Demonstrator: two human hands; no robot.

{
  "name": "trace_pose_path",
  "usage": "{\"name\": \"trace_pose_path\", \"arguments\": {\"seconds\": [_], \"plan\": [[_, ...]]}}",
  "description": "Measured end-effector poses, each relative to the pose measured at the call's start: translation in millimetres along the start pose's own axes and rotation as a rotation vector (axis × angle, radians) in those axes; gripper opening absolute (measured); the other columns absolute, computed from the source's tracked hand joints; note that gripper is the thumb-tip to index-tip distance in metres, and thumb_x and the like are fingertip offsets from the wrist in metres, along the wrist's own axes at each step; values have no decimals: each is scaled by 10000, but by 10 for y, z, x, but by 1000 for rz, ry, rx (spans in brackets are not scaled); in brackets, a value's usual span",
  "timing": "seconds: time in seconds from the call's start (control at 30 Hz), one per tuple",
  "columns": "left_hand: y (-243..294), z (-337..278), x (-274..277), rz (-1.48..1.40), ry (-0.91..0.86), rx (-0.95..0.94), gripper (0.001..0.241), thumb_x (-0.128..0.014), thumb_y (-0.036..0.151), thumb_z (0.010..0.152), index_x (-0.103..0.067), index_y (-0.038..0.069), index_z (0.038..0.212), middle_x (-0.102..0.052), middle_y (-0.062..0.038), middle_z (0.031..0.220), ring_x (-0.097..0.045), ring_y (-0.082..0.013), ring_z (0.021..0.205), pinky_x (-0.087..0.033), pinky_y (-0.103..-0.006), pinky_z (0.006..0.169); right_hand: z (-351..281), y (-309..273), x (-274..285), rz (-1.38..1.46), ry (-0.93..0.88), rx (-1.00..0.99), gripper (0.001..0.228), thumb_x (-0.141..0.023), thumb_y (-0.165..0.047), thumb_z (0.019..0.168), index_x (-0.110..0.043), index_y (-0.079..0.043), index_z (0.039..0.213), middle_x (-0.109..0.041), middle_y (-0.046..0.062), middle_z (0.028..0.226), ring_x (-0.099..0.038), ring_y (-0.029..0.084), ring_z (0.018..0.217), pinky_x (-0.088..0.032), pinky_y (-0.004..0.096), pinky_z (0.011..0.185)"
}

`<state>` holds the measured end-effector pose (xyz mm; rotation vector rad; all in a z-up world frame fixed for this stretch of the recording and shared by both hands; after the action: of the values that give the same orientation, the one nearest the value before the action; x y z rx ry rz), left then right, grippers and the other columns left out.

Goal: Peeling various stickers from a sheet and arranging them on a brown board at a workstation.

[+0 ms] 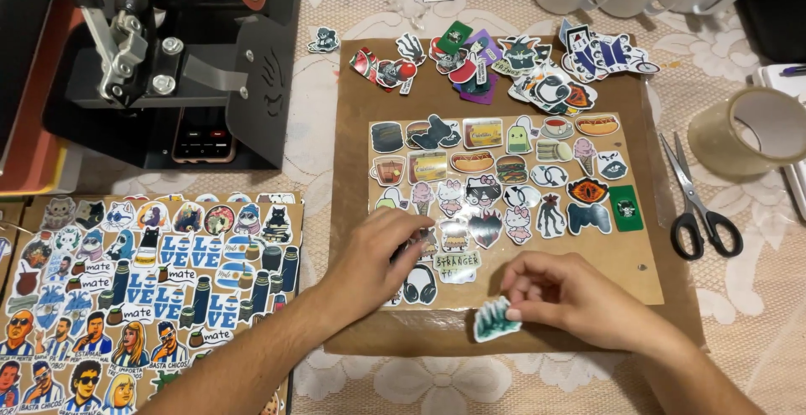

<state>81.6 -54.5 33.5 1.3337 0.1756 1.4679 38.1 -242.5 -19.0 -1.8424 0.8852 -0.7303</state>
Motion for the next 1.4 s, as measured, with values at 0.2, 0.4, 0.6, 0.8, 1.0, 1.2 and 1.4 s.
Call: {"name": "trace_pose_path", "arguments": {"seconds": [0.2,0.4,0.6,0.8,1.0,1.2,1.4], "plan": [[108,-22,-335,215,-300,24,236,-649,210,950,-714,87,1142,-671,-66,1001,-580,-220,987,-484,-383,911,-70,68,368,-192,54,-13,175,-833,-115,816,-799,-85,984,-737,-7,757,-672,88,692,-559,220,660],[398,252,56,-133,-174,185,448,-595,423,925,-664,103,1231,-729,-82,1176,-669,-232,1070,-493,-430,916,-132,-728,425,-366,389,361,89,-774,-201,817,-753,-152,889,-747,-52,740,-541,48,510,-439,187,452],[205,561,275,-419,73,196,149,-774,85,843,-772,132,985,-756,-52,980,-691,-167,963,-570,-331,911,-53,-1523,228,-496,468,649,74,-737,-153,881,-712,-109,934,-744,-19,841,-663,78,677,-527,199,570],[-219,618,326,-473,259,169,110,-750,147,894,-762,117,998,-681,-42,992,-627,-144,953,-527,-262,828,200,-1255,476,-484,647,479,247,-825,-264,814,-703,-122,975,-687,-8,879,-588,103,636,-480,241,587],[-150,587,-22,-563,-60,-10,1102,-808,76,810,-51,51,1611,-419,-304,1461,-436,-463,1345,-372,-569,1142,538,-933,85,-806,345,23,296,-792,-222,795,-753,-110,1066,-728,136,1028,-729,349,922,-565,468,787],[47,452,-132,-220,-505,-69,1331,-906,113,669,52,-16,1584,-622,-305,1327,-408,-491,1409,-134,-595,1217,650,-774,7,-935,280,-126,363,-815,-262,779,-719,-112,1095,-705,80,1027,-717,300,985,-579,424,805],[-52,438,-167,-146,-547,-77,1392,-917,187,652,102,-33,1574,-639,-263,1330,-452,-440,1393,-139,-562,1226,713,-707,30,-967,292,-182,316,-832,-260,760,-709,-143,1027,-730,31,951,-751,252,900,-580,406,765]]}}
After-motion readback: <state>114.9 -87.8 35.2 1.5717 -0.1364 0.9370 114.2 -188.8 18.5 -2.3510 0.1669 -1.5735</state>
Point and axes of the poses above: each hand's wrist, its own z-axis towards the middle knuckle, its own x-axis out of the back of the hand, y = z × x, the point moved 10 cm from there along z, towards the middle knuckle
